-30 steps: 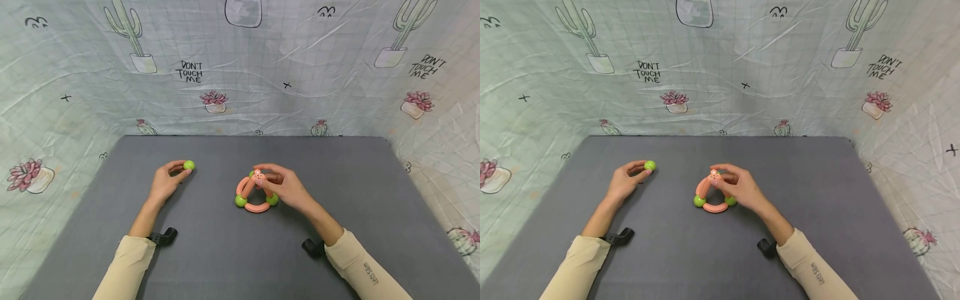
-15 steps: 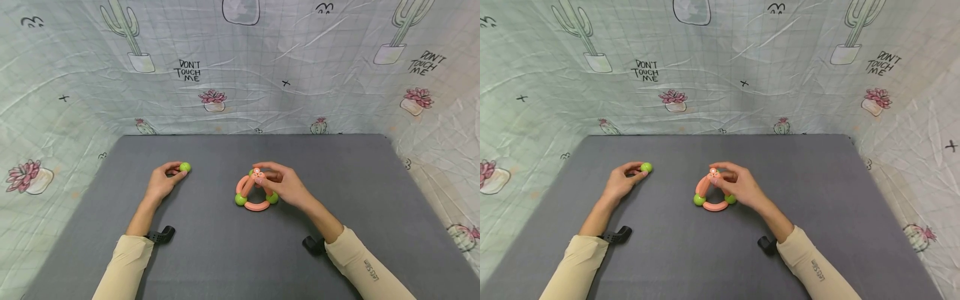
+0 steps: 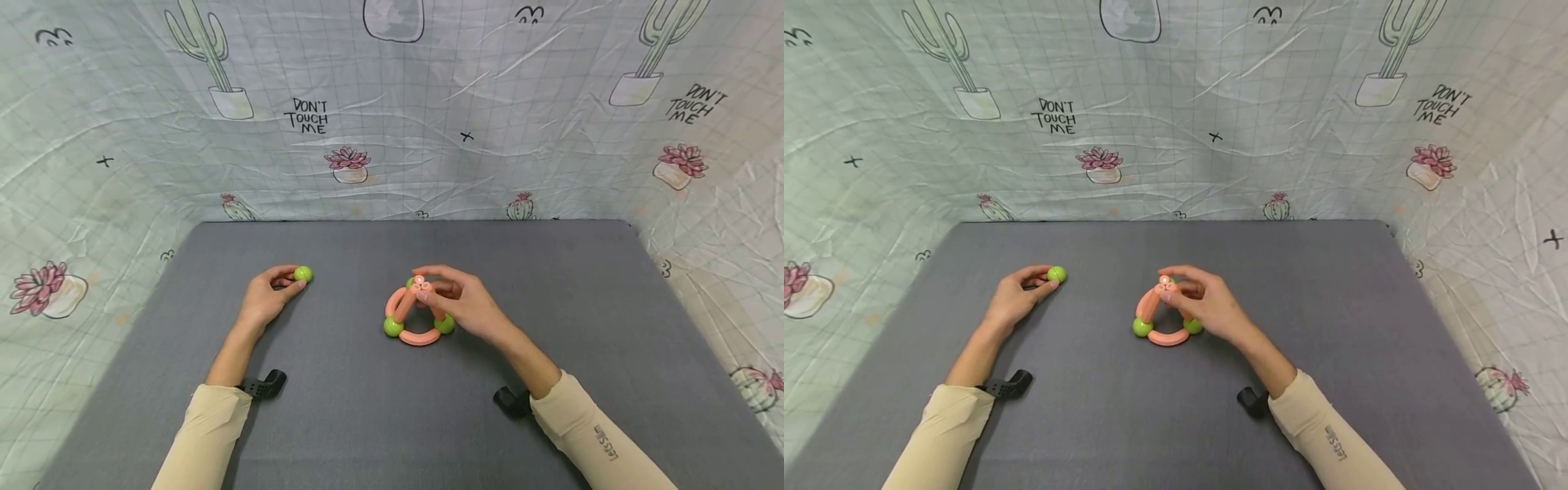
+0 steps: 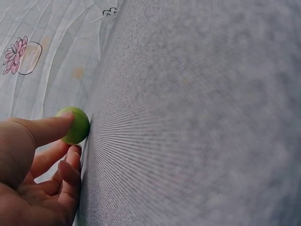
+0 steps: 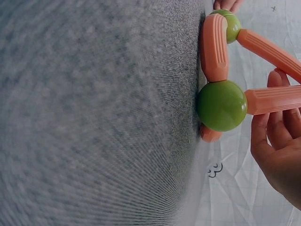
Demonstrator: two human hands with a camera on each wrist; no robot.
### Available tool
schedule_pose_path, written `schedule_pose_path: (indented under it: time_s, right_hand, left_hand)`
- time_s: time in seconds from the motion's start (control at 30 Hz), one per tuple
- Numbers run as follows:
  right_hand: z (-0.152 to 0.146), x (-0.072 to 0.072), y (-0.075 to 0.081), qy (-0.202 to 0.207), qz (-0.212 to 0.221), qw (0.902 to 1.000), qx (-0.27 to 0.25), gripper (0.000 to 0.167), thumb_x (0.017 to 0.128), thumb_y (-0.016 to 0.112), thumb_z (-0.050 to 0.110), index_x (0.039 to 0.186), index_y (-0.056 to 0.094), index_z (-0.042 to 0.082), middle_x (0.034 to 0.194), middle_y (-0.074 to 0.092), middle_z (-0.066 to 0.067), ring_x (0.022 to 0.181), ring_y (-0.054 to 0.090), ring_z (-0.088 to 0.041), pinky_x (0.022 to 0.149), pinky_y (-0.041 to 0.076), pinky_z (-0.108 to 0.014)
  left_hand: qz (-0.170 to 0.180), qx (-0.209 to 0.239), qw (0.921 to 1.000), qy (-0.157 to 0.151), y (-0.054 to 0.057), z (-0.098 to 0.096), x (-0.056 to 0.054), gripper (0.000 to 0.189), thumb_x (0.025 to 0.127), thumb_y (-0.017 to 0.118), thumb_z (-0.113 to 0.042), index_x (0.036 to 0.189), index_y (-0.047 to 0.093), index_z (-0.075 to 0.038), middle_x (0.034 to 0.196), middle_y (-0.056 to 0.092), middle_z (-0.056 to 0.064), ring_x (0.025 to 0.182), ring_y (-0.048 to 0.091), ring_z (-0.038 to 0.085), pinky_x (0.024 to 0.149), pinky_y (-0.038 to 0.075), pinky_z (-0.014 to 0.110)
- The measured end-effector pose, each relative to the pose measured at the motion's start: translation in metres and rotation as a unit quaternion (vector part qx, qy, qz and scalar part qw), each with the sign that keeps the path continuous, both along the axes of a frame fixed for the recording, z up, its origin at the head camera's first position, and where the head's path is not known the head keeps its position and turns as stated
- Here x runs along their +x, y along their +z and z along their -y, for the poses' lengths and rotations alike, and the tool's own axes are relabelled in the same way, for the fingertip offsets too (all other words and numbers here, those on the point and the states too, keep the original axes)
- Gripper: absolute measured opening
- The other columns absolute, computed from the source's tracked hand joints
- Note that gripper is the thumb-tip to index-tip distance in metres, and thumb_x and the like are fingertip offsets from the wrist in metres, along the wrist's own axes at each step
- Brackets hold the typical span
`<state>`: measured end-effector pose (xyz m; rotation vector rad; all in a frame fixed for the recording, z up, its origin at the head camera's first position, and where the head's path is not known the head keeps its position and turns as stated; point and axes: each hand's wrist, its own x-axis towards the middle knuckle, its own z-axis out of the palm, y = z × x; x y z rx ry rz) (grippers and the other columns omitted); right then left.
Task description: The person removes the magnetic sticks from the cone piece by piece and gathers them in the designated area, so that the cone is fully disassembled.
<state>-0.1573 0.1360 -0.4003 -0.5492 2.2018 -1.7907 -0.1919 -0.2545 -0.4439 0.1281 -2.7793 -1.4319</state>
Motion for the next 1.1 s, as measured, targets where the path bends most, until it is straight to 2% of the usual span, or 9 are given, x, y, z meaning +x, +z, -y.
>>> schedule_pose_path:
  time_s: [0.17, 0.43, 0.53, 0.63, 0.73, 0.8, 0.97, 1.1]
  right_hand:
    - [0.0, 0.0, -0.001, 0.0, -0.006, 1.0, 0.003, 0.04, 0.103, 0.068, 0.02, 0.142, 0.062, 0.018, 0.12, 0.076, -0.017, 0.107, 0.076, -0.033, 0.077, 0.062, -0.033]
    - [0.0, -0.001, -0.002, 0.002, -0.013, 0.9999, 0.003, 0.039, 0.102, 0.069, 0.019, 0.141, 0.063, 0.02, 0.122, 0.073, -0.015, 0.105, 0.077, -0.023, 0.086, 0.062, -0.044]
    - [0.0, -0.002, -0.003, 0.002, -0.016, 0.9999, 0.004, 0.039, 0.103, 0.068, 0.019, 0.141, 0.063, 0.02, 0.122, 0.073, -0.014, 0.103, 0.077, -0.02, 0.086, 0.062, -0.04]
    - [0.0, -0.002, -0.003, 0.002, -0.02, 0.9998, 0.003, 0.039, 0.102, 0.068, 0.019, 0.141, 0.063, 0.02, 0.12, 0.072, -0.014, 0.102, 0.077, -0.018, 0.084, 0.062, -0.037]
    - [0.0, -0.002, -0.002, 0.002, -0.023, 0.9997, 0.001, 0.039, 0.102, 0.069, 0.019, 0.141, 0.063, 0.019, 0.116, 0.072, -0.016, 0.102, 0.076, -0.023, 0.081, 0.063, -0.038]
    - [0.0, -0.001, -0.003, 0.004, -0.022, 0.9998, 0.0, 0.039, 0.102, 0.069, 0.019, 0.141, 0.063, 0.019, 0.114, 0.072, -0.019, 0.103, 0.076, -0.031, 0.078, 0.063, -0.039]
    - [0.0, 0.001, -0.004, 0.008, -0.021, 0.9998, 0.001, 0.039, 0.103, 0.068, 0.018, 0.141, 0.062, 0.017, 0.111, 0.071, -0.025, 0.104, 0.072, -0.046, 0.071, 0.061, -0.036]
    - [0.0, 0.001, -0.004, 0.003, -0.029, 0.9996, 0.003, 0.039, 0.103, 0.068, 0.018, 0.141, 0.063, 0.016, 0.11, 0.071, -0.026, 0.102, 0.071, -0.048, 0.07, 0.06, -0.036]
  left_hand:
    - [0.0, 0.013, 0.9999, 0.001, 0.001, -0.001, 0.003, 0.05, 0.099, 0.073, -0.02, 0.143, 0.06, -0.001, 0.129, 0.065, 0.022, 0.099, 0.055, 0.01, 0.079, 0.043, 0.013]
    - [0.011, 0.016, 0.9997, 0.017, 0.012, -0.005, 0.009, 0.055, 0.098, 0.075, -0.023, 0.146, 0.057, -0.004, 0.134, 0.06, 0.02, 0.098, 0.054, 0.007, 0.068, 0.045, 0.016]
    - [0.001, 0.007, 0.9998, 0.019, 0.017, -0.009, 0.012, 0.055, 0.098, 0.075, -0.024, 0.146, 0.057, -0.006, 0.134, 0.061, 0.019, 0.098, 0.055, 0.009, 0.07, 0.044, 0.019]
    - [-0.021, -0.009, 0.9996, 0.016, 0.023, -0.016, 0.015, 0.053, 0.098, 0.075, -0.025, 0.145, 0.059, -0.007, 0.132, 0.062, 0.018, 0.101, 0.057, 0.014, 0.078, 0.044, 0.024]
    - [-0.049, -0.019, 0.9986, 0.004, 0.028, -0.025, 0.02, 0.051, 0.097, 0.076, -0.026, 0.142, 0.061, -0.007, 0.129, 0.062, 0.018, 0.105, 0.06, 0.021, 0.083, 0.044, 0.029]
    - [-0.064, -0.018, 0.9978, -0.007, 0.031, -0.031, 0.023, 0.05, 0.097, 0.077, -0.025, 0.14, 0.063, -0.007, 0.127, 0.062, 0.018, 0.106, 0.061, 0.025, 0.083, 0.045, 0.028]
    - [-0.09, -0.001, 0.9957, -0.025, 0.038, -0.045, 0.029, 0.043, 0.095, 0.079, -0.024, 0.134, 0.067, -0.01, 0.122, 0.064, 0.017, 0.101, 0.061, 0.021, 0.076, 0.047, 0.019]
    - [-0.108, 0.016, 0.9927, -0.051, 0.042, -0.058, 0.033, 0.036, 0.094, 0.08, -0.022, 0.127, 0.072, -0.013, 0.118, 0.066, 0.017, 0.097, 0.062, 0.016, 0.074, 0.048, 0.02]
